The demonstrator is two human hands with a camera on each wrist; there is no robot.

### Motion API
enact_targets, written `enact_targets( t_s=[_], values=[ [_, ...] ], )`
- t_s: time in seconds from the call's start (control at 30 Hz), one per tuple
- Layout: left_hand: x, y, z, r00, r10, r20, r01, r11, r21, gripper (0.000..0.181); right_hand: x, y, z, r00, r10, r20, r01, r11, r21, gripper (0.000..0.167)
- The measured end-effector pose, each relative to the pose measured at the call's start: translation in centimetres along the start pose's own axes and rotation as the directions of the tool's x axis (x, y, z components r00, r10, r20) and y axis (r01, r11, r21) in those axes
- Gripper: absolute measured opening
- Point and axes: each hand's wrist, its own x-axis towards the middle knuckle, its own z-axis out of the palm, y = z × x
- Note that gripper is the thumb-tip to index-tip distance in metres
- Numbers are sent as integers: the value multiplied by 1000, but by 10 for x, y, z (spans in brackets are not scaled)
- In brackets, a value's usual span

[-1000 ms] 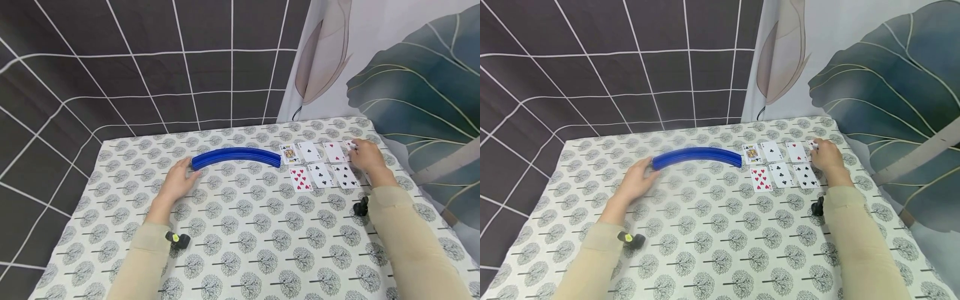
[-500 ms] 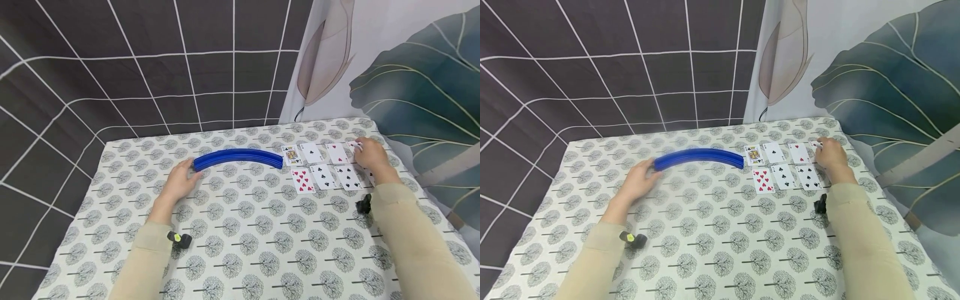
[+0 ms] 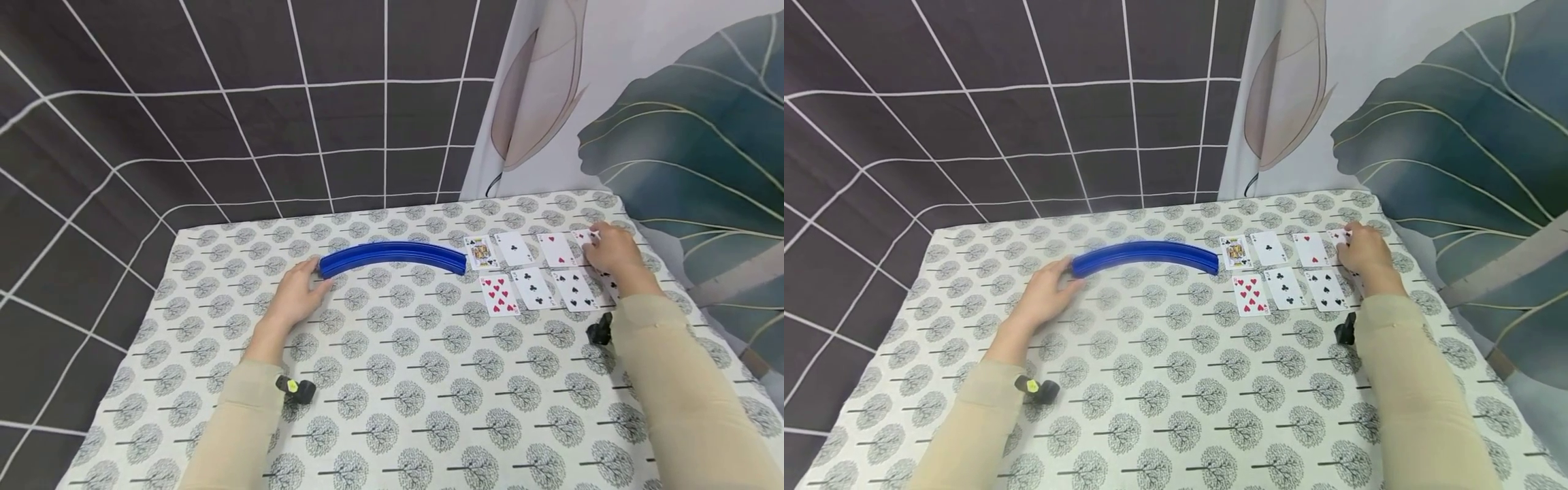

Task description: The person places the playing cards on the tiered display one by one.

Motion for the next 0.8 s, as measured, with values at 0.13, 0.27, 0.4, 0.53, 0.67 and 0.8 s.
enact_targets(
  t_s=[0.13, 0.27, 0.4, 0.53, 0.67, 0.8],
  values=[
    [0, -1, 1, 1000, -1, -1, 1, 1000, -3, 70, 0, 0, 1, 1000, 3, 11, -3, 1000, -20, 44],
    [0, -1, 0, 1000, 1, -1, -1, 1000, -5, 70, 2, -1, -1, 1000, -1, 6, 1, 1000, -17, 45],
    [1, -1, 0, 1000, 1, -1, -1, 1000, -6, 70, 4, 0, -4, 1000, 7, 26, -7, 1000, -4, 51],
    [1, 0, 0, 1000, -3, 3, 3, 1000, -10, 71, 6, 4, -11, 997, -5, 79, 5, 1000, -1, 60],
    [1, 0, 0, 1000, -2, -5, 2, 1000, -16, 71, 10, 9, -22, 983, -75, 168, 78, 997, -12, 73],
    [2, -1, 1, 1000, -4, -12, 4, 1000, -23, 71, 14, 11, -33, 952, -114, 283, 119, 993, -2, 84]
  ],
)
